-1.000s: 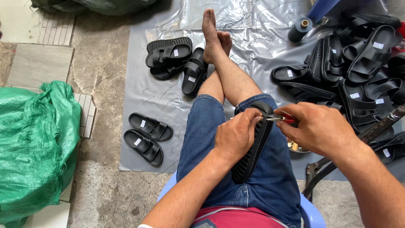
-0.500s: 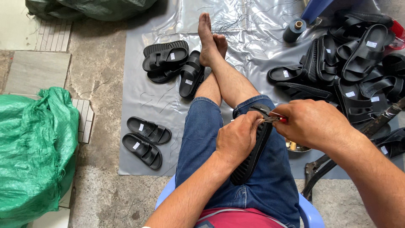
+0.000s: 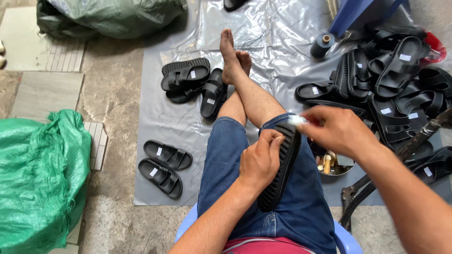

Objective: The person sits on a blue plastic chair and sews a black slipper sole using a needle and thread. They repeatedly push the needle through the sole and pull the thread to stitch the edges. The person occasionally uses pliers to cut the thread.

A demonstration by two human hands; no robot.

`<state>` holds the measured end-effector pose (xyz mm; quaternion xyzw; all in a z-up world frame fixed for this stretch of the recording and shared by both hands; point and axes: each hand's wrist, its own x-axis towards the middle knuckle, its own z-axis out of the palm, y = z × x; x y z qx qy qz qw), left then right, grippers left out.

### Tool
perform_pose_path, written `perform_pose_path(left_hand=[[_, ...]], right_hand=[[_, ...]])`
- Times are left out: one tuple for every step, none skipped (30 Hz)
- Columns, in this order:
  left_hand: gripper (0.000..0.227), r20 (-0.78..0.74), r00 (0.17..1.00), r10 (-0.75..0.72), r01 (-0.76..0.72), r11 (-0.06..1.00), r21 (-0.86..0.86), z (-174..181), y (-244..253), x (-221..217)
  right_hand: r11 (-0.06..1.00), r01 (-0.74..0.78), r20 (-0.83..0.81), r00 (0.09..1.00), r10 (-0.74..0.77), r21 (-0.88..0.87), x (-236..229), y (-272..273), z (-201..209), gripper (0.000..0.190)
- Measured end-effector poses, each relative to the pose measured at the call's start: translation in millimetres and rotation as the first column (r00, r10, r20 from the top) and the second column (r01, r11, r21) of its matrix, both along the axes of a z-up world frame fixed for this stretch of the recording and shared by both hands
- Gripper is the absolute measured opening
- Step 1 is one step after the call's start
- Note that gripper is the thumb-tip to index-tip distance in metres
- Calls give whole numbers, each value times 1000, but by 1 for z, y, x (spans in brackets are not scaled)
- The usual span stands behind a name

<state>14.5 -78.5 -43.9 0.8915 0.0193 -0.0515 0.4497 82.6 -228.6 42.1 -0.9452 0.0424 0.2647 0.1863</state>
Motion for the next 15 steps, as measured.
perform_pose_path(left_hand=[[16,7,1000,-8,8,1000,-1,-2,1,-3],[15,44,999,1,-1,1000,-6,-4,2,-6],[15,85,996,6,-5,1000,-16,-6,0,-7],[15,97,995,-6,8,1000,-20,-3,2,-5],[15,17,999,28,-26,995,-92,0,5,-5],[15,-65,996,54,-64,985,-159,2,9,-4],[15,-58,997,45,-54,985,-163,-1,12,-3],[13,-120,981,152,-186,906,-380,-4,15,-2],[12,-210,949,234,-313,766,-561,-8,18,-1],[12,-210,952,222,-303,770,-562,-5,29,-2],[14,-279,926,255,-376,690,-619,-2,40,-3],[16,-352,894,279,-448,600,-663,0,52,-4],[16,-355,895,269,-444,603,-662,2,59,-7],[20,-365,874,320,-485,607,-629,4,66,-11],[24,-368,853,370,-522,609,-597,6,74,-11]], right_hand=[[1000,8,7,1000,-8,-1,0,2,-10,40],[995,35,11,999,-37,92,0,3,-20,43],[981,64,17,998,-68,182,2,1,-29,46],[981,74,29,996,-80,179,2,5,-33,46],[976,108,-25,994,-105,189,2,10,-38,52],[970,142,-78,989,-128,199,2,15,-43,57],[969,150,-71,988,-138,196,6,17,-49,57],[954,151,-40,988,-146,257,9,20,-55,58],[935,155,-15,987,-159,320,12,22,-63,59],[933,167,-14,985,-172,320,9,27,-52,59],[910,177,44,977,-209,376,6,32,-41,61],[884,182,101,964,-248,431,3,37,-31,63],[883,192,98,961,-257,429,-6,39,-21,63],[898,38,244,956,-160,438,-14,40,-12,63],[899,-117,394,917,-65,423,-20,43,-1,63]])
